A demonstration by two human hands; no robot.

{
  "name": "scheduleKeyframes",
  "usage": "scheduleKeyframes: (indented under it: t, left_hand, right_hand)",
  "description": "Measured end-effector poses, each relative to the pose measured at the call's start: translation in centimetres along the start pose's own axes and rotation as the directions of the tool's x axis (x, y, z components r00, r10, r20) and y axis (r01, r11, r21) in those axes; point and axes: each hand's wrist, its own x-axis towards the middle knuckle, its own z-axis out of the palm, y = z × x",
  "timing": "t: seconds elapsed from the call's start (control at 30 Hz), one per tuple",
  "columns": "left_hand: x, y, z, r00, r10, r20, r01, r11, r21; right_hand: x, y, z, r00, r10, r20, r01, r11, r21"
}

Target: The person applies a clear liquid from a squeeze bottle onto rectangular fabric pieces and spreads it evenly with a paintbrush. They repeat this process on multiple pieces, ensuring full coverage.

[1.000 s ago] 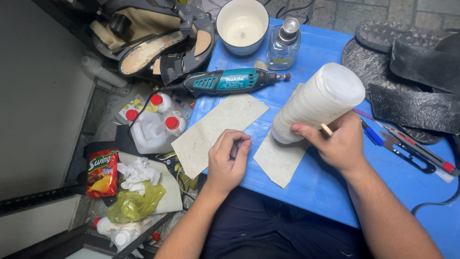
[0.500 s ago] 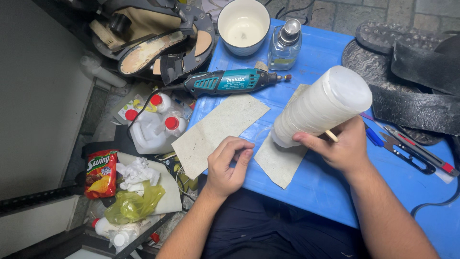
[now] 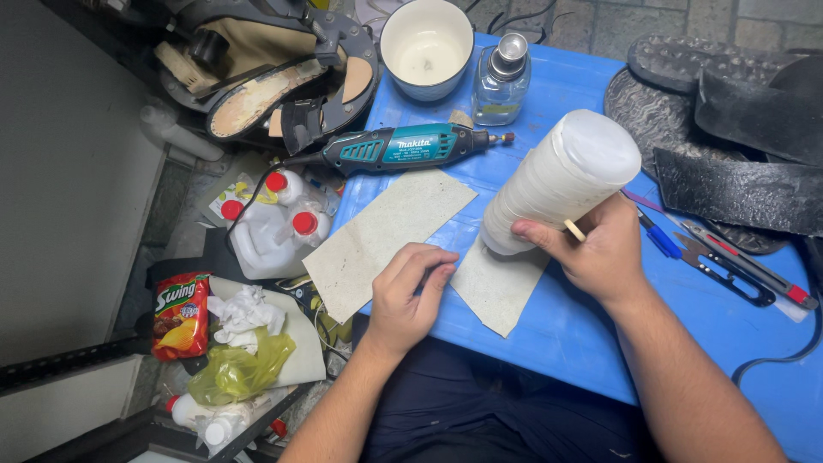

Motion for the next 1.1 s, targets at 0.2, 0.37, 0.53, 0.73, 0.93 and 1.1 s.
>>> scheduleKeyframes:
  t: [0.2, 0.37, 0.53, 0.73, 0.93, 1.1]
  left_hand:
    - [1.3, 1.4, 1.0, 0.999, -0.048, 0.025, 0.048, 0.999, 0.008]
    - [3.6, 1.8, 1.8, 0.998, -0.024, 0.058, 0.023, 1.000, 0.019]
    - [4.5, 3.0, 1.5, 0.989, -0.029, 0.148, 0.028, 1.000, 0.009]
    - [3.4, 4.9, -1.4, 0.961, -0.069, 0.267, 0.067, 0.998, 0.015]
    - [2.8, 5.0, -1.0, 0.948, -0.118, 0.295, 0.112, 0.993, 0.037]
    - [4.1, 3.9, 1.6, 0.958, -0.157, 0.239, 0.159, 0.987, 0.012]
  right_hand:
    - [0.1, -0.4, -0.4, 0.987, -0.151, -0.056, 0.129, 0.952, -0.279]
    - [0.5, -0.4, -1.3, 0.971, -0.202, -0.125, 0.150, 0.930, -0.335]
    - [0.1, -0.3, -2.5, 0.981, -0.148, -0.122, 0.100, 0.936, -0.337]
    - [-0.1, -0.4, -2.2, 0.995, 0.095, -0.027, -0.095, 0.995, 0.012]
    - [-0.2, -0.6, -2.8, 0.994, 0.111, 0.013, -0.112, 0.994, 0.019]
    - [-0.3, -0.9, -3.8, 0.993, 0.007, -0.117, -0.035, 0.970, -0.239]
